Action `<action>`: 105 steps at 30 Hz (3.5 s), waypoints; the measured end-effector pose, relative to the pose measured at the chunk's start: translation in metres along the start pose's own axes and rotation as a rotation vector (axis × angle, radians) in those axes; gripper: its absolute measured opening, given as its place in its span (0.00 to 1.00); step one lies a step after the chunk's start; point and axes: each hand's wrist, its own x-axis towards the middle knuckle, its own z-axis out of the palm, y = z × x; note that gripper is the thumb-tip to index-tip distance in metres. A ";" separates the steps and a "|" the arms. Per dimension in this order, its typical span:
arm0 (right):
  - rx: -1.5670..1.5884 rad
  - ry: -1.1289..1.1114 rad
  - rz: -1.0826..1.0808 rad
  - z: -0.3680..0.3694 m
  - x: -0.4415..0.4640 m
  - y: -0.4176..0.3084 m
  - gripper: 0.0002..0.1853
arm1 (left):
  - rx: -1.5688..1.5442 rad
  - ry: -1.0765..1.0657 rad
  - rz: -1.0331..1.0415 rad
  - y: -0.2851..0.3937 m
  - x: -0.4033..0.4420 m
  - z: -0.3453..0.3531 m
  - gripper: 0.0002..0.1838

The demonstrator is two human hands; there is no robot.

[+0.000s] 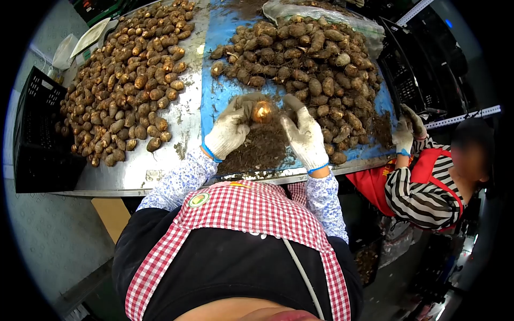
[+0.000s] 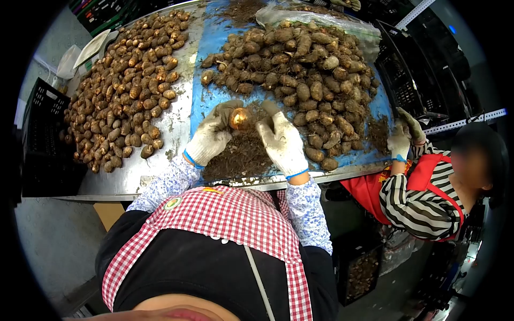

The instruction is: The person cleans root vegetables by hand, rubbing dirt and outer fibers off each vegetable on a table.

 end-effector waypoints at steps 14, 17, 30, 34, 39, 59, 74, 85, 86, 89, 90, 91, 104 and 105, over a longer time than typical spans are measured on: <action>-0.406 -0.056 -0.213 0.036 -0.016 0.018 0.06 | -0.504 0.019 -0.273 -0.018 0.025 -0.039 0.18; -0.464 -0.027 -0.075 0.039 -0.021 0.026 0.08 | -0.666 -0.012 -0.353 -0.015 0.031 -0.045 0.18; 0.695 -0.057 0.344 0.031 -0.008 0.041 0.09 | 0.081 -0.160 0.131 -0.017 0.008 -0.019 0.16; 0.531 -0.162 0.291 0.023 -0.006 0.012 0.12 | 0.256 -0.124 0.191 -0.031 0.008 -0.023 0.17; -0.117 -0.169 0.125 0.020 -0.008 -0.002 0.07 | -0.284 0.111 -0.139 -0.035 0.014 -0.032 0.20; -0.157 -0.159 0.001 0.011 -0.003 -0.001 0.12 | -0.228 -0.074 -0.123 -0.030 0.011 -0.032 0.13; -0.083 -0.038 0.151 0.004 -0.006 0.005 0.13 | 0.053 -0.141 0.021 -0.019 0.004 -0.025 0.14; -0.187 -0.108 -0.119 0.011 -0.009 -0.012 0.06 | -0.100 -0.135 -0.071 -0.013 0.001 -0.032 0.17; -0.193 -0.123 -0.059 0.012 -0.010 -0.011 0.06 | -0.202 -0.066 -0.124 -0.016 -0.001 -0.029 0.17; -0.187 -0.131 0.108 0.015 -0.011 -0.008 0.09 | -0.296 -0.036 -0.164 -0.017 0.000 -0.029 0.19; -0.100 -0.099 0.131 0.012 -0.008 -0.010 0.11 | -0.295 -0.052 -0.157 -0.017 0.001 -0.030 0.19; -0.012 -0.068 0.157 0.010 -0.005 -0.013 0.12 | -0.268 -0.050 -0.152 -0.018 0.001 -0.031 0.19; 0.158 -0.008 0.009 0.016 -0.010 0.005 0.12 | -0.572 -0.017 -0.458 -0.034 0.024 -0.043 0.22; 0.069 -0.088 0.014 0.009 -0.010 -0.001 0.12 | -0.638 -0.092 -0.453 -0.038 0.031 -0.052 0.22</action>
